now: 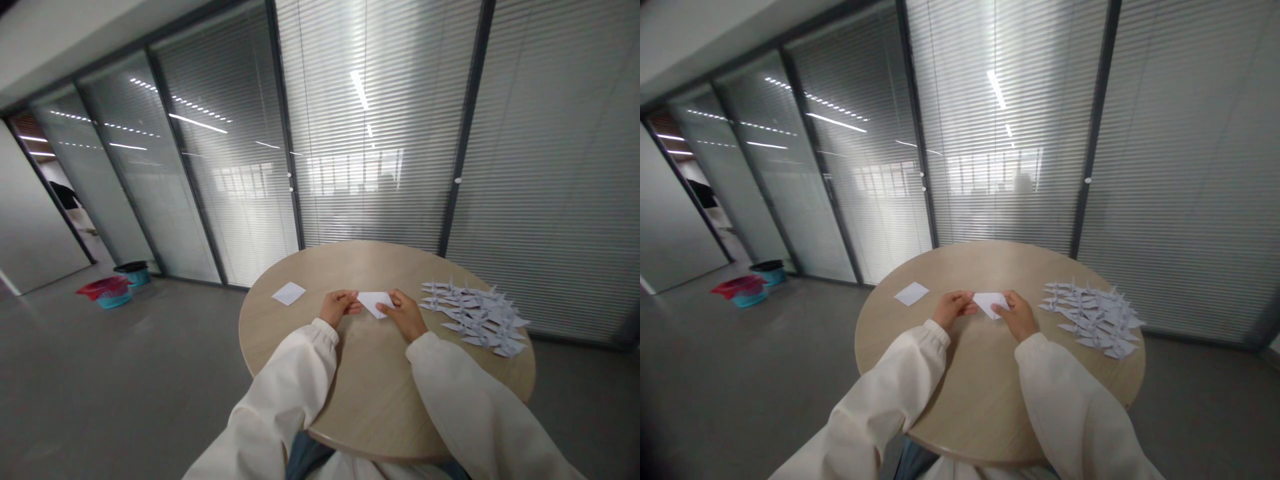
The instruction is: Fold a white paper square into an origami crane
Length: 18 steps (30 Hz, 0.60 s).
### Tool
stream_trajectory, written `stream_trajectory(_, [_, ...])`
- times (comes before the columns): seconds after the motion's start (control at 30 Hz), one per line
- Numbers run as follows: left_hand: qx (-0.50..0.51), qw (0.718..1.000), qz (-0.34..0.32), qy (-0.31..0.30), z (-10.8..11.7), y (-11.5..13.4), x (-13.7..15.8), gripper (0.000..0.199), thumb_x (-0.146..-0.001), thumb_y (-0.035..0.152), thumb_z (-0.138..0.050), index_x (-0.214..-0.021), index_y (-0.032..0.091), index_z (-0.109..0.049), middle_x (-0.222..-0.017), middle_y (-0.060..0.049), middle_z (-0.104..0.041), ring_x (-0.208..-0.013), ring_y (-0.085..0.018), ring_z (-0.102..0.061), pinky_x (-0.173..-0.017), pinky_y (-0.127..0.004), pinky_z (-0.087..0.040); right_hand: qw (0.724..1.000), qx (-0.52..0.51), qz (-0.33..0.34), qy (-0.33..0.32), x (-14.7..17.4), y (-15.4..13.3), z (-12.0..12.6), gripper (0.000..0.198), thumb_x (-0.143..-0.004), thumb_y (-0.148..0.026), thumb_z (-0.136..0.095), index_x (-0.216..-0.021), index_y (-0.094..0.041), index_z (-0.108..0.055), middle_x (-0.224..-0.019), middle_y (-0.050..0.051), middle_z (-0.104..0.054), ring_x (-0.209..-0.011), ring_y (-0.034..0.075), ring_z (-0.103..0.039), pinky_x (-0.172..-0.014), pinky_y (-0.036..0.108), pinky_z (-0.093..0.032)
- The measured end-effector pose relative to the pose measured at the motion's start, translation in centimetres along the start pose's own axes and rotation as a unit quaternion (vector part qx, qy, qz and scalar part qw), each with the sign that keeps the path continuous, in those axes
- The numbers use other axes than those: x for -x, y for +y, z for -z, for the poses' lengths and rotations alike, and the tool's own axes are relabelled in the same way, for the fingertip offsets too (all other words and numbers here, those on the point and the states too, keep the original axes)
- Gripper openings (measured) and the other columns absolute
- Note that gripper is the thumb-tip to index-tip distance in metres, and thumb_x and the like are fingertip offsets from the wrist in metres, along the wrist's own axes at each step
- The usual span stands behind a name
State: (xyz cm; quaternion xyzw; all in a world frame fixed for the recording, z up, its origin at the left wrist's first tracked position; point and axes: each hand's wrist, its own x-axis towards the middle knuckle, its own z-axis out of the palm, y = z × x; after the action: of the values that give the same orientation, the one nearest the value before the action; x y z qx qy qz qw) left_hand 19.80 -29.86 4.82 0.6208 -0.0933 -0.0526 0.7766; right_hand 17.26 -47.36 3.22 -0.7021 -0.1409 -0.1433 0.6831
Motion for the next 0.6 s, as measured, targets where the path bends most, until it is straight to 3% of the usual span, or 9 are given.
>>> stream_trajectory(0.27, [0.011,1.000,-0.002,-0.011,0.00,0.03,0.12,0.038,-0.057,0.038,-0.070,-0.081,0.009,-0.063,-0.082,-0.010,-0.067,-0.072,-0.018,-0.063,-0.065,-0.027,-0.051,1.000,0.008,0.000,0.014,-0.11,0.30,0.11,0.041,-0.058,-0.043,-0.067,-0.087,-0.017,-0.055,-0.085,0.006,-0.066,-0.074,0.020,-0.061,-0.065,0.031,-0.047])
stream_trajectory(0.6, [-0.020,1.000,-0.005,0.005,-0.44,0.46,0.46,0.031,-0.051,0.032,-0.074,-0.067,0.009,-0.062,-0.072,-0.008,-0.066,-0.069,-0.018,-0.063,-0.063,-0.027,-0.051,1.000,0.001,0.000,0.019,-0.04,0.15,0.13,0.039,-0.059,-0.041,-0.068,-0.085,-0.016,-0.054,-0.084,0.007,-0.066,-0.074,0.020,-0.061,-0.065,0.031,-0.047])
